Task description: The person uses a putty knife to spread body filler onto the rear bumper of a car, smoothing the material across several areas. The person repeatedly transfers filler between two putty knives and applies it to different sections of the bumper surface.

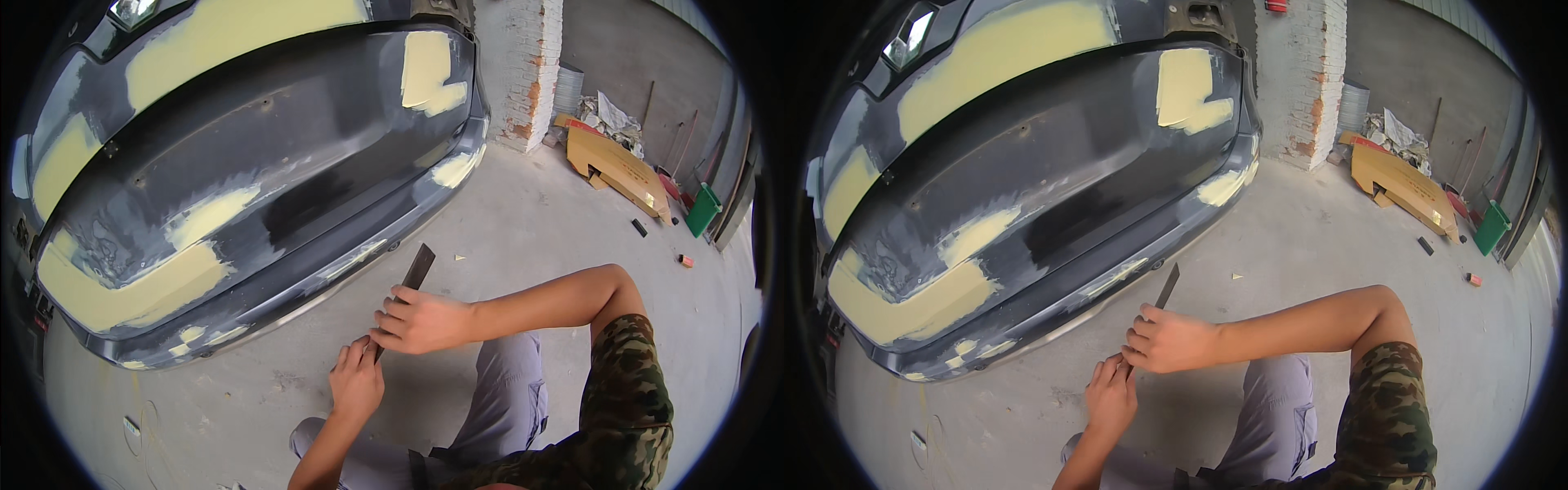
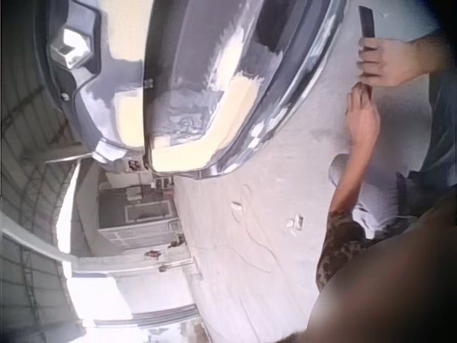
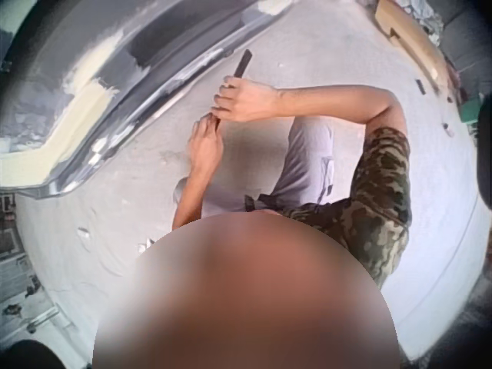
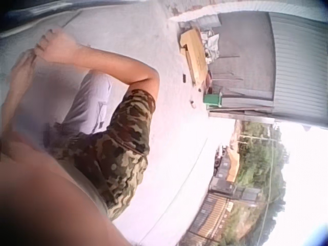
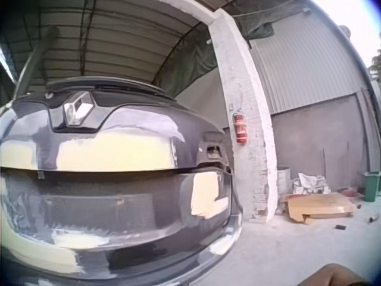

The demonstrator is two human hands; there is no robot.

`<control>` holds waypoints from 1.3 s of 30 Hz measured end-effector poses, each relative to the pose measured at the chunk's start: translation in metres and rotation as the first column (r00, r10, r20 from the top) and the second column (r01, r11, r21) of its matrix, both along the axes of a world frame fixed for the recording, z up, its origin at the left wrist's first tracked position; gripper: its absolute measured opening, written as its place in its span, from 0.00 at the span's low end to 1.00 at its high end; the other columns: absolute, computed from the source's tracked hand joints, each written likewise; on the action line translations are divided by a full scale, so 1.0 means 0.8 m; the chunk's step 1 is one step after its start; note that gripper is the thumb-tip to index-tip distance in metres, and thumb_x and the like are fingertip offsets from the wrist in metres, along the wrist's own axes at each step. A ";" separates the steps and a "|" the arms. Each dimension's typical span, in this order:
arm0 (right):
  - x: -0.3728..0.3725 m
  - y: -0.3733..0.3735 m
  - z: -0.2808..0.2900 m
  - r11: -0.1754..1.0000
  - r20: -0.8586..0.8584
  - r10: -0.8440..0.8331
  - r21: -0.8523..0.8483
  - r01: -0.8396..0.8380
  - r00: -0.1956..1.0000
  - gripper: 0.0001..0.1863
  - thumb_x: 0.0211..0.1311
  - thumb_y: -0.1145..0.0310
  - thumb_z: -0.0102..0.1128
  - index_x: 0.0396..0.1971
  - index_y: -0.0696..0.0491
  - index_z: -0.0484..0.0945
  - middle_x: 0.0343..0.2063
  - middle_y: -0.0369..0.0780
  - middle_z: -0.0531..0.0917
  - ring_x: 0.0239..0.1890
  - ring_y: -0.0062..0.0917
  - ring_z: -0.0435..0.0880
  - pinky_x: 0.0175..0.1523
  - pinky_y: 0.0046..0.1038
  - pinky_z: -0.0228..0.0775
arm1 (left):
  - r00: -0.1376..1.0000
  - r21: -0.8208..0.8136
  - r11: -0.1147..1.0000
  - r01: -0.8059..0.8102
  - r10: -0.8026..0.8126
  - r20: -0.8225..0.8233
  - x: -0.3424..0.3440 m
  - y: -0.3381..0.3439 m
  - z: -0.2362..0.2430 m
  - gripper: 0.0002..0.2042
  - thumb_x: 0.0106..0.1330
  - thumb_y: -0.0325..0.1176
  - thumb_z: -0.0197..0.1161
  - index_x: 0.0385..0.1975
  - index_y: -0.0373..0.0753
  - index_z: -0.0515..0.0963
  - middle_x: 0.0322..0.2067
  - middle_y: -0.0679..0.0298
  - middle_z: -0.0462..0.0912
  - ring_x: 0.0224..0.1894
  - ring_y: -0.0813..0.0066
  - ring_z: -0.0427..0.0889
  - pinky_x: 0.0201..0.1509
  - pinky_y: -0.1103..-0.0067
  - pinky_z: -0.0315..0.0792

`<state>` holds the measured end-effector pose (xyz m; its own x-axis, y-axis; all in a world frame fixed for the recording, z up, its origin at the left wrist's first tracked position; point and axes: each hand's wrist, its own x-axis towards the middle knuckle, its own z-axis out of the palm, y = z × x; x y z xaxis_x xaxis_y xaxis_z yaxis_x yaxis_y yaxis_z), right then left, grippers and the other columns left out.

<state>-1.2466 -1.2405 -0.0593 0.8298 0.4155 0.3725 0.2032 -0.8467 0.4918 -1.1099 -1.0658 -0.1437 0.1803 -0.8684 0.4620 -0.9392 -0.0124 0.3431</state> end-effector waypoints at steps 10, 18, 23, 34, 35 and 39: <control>-0.268 -0.438 0.217 0.954 0.286 0.093 -0.298 -0.003 0.954 0.10 0.55 0.67 0.63 0.37 0.50 0.83 0.44 0.41 0.87 0.49 0.34 0.85 0.55 0.38 0.76 | 0.993 -0.337 0.938 0.079 -0.103 -0.053 -0.252 -0.421 0.150 0.34 0.57 0.15 0.54 0.69 0.34 0.66 0.71 0.48 0.61 0.72 0.46 0.62 0.73 0.56 0.58; -0.246 -0.550 0.327 0.868 0.326 0.331 -0.473 -0.150 0.886 0.16 0.57 0.63 0.63 0.47 0.40 0.85 0.53 0.33 0.85 0.60 0.31 0.81 0.65 0.50 0.70 | 0.968 -0.565 0.804 -0.185 0.248 0.036 -0.297 -0.534 0.183 0.34 0.60 0.13 0.51 0.72 0.33 0.63 0.74 0.44 0.56 0.76 0.42 0.55 0.76 0.50 0.51; -0.207 -0.547 0.338 0.810 0.248 0.402 -0.546 -0.216 0.882 0.17 0.57 0.63 0.65 0.49 0.38 0.85 0.54 0.30 0.83 0.63 0.28 0.78 0.70 0.53 0.63 | 0.889 -0.759 0.583 -0.290 0.458 0.012 -0.292 -0.589 0.198 0.32 0.61 0.13 0.54 0.69 0.37 0.69 0.70 0.48 0.66 0.73 0.47 0.64 0.72 0.49 0.59; -0.202 -0.554 0.321 0.770 0.230 0.442 -0.594 -0.234 0.867 0.19 0.57 0.64 0.63 0.50 0.39 0.85 0.55 0.30 0.84 0.61 0.29 0.80 0.68 0.50 0.66 | 0.903 -0.713 0.619 -0.330 0.427 -0.047 -0.291 -0.605 0.159 0.31 0.64 0.18 0.53 0.70 0.43 0.68 0.73 0.47 0.61 0.75 0.46 0.60 0.73 0.48 0.57; -0.193 -0.564 0.324 0.767 0.220 0.418 -0.605 -0.213 0.882 0.18 0.57 0.64 0.63 0.49 0.39 0.85 0.53 0.30 0.84 0.60 0.29 0.80 0.67 0.50 0.67 | 0.900 -0.726 0.602 -0.332 0.432 -0.054 -0.283 -0.617 0.158 0.31 0.64 0.18 0.53 0.70 0.44 0.68 0.72 0.48 0.62 0.74 0.46 0.61 0.72 0.48 0.58; -0.143 -0.599 0.337 0.741 0.238 0.489 -0.622 -0.255 0.839 0.15 0.58 0.66 0.63 0.46 0.41 0.86 0.50 0.28 0.85 0.57 0.27 0.82 0.65 0.51 0.70 | 0.854 -0.754 0.541 -0.372 0.518 -0.050 -0.239 -0.662 0.167 0.31 0.64 0.19 0.53 0.70 0.46 0.69 0.72 0.49 0.62 0.74 0.47 0.61 0.71 0.47 0.58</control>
<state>-1.3614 -1.7195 0.2100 0.4116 0.8850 0.2175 0.1502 -0.3012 0.9417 -1.3008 -1.5951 -0.0102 0.3091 -0.0701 0.9484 -0.9221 -0.2662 0.2809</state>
